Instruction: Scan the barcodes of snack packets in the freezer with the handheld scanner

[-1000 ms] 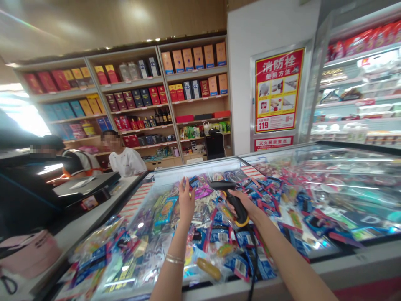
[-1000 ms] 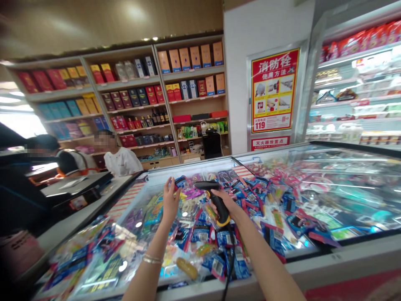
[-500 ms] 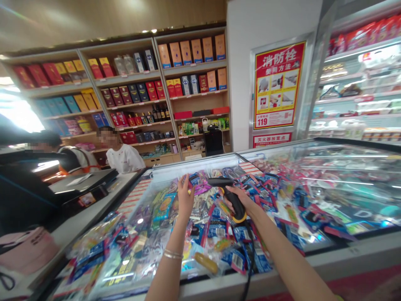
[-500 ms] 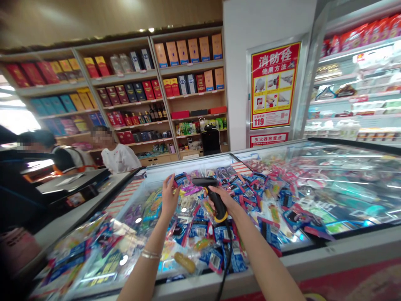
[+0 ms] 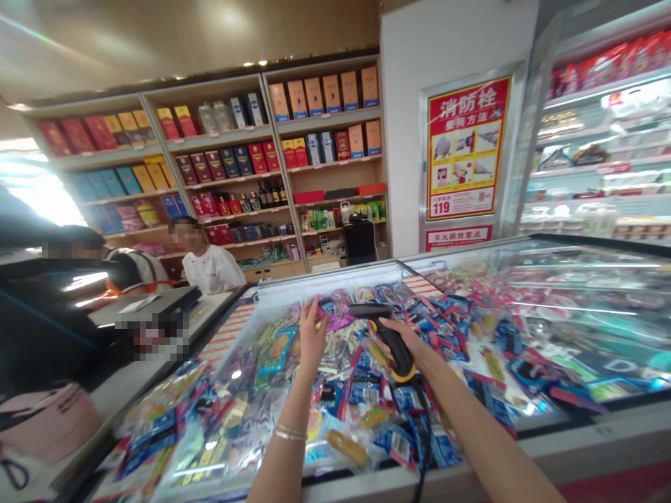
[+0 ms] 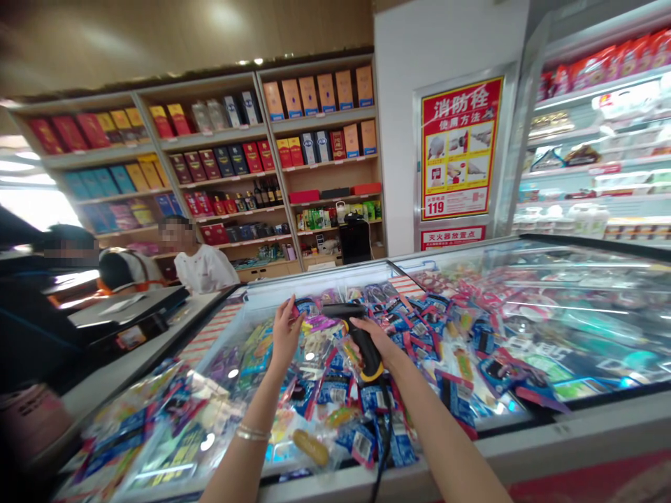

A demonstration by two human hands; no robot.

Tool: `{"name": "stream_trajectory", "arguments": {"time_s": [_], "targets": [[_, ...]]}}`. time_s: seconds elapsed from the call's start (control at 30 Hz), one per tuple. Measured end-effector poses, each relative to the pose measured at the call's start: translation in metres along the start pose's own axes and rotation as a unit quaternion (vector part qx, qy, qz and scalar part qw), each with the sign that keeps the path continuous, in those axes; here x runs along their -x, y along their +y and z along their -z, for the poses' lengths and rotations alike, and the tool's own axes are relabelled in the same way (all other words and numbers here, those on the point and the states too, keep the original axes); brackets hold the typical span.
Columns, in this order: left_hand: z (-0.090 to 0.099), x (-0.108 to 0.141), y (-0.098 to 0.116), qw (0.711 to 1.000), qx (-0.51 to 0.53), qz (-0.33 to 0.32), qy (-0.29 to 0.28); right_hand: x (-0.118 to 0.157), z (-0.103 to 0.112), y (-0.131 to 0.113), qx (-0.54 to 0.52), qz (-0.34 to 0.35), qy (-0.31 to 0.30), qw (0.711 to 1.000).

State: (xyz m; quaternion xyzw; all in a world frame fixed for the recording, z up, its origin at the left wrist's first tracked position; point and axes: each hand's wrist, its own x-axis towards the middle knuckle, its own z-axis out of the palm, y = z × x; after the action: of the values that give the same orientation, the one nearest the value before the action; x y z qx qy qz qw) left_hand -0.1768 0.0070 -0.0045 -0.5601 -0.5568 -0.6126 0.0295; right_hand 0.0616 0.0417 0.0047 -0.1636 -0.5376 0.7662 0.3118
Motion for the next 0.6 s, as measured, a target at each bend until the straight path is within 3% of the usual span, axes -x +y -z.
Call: {"name": "stream_trajectory", "arguments": {"time_s": [0.23,0.6], "targets": [[0.0019,0.0015,0.0064,0.999,-0.03,0.01,0.011,-0.0034,0.0039,0.0013,-0.079,-0.03,-0.069,0.994],[0.002,0.0017,0.0089,1.0,-0.028,0.004,0.005,-0.0033,0.0044,0.0004,-0.108,-0.038,-0.079,0.99]]}}
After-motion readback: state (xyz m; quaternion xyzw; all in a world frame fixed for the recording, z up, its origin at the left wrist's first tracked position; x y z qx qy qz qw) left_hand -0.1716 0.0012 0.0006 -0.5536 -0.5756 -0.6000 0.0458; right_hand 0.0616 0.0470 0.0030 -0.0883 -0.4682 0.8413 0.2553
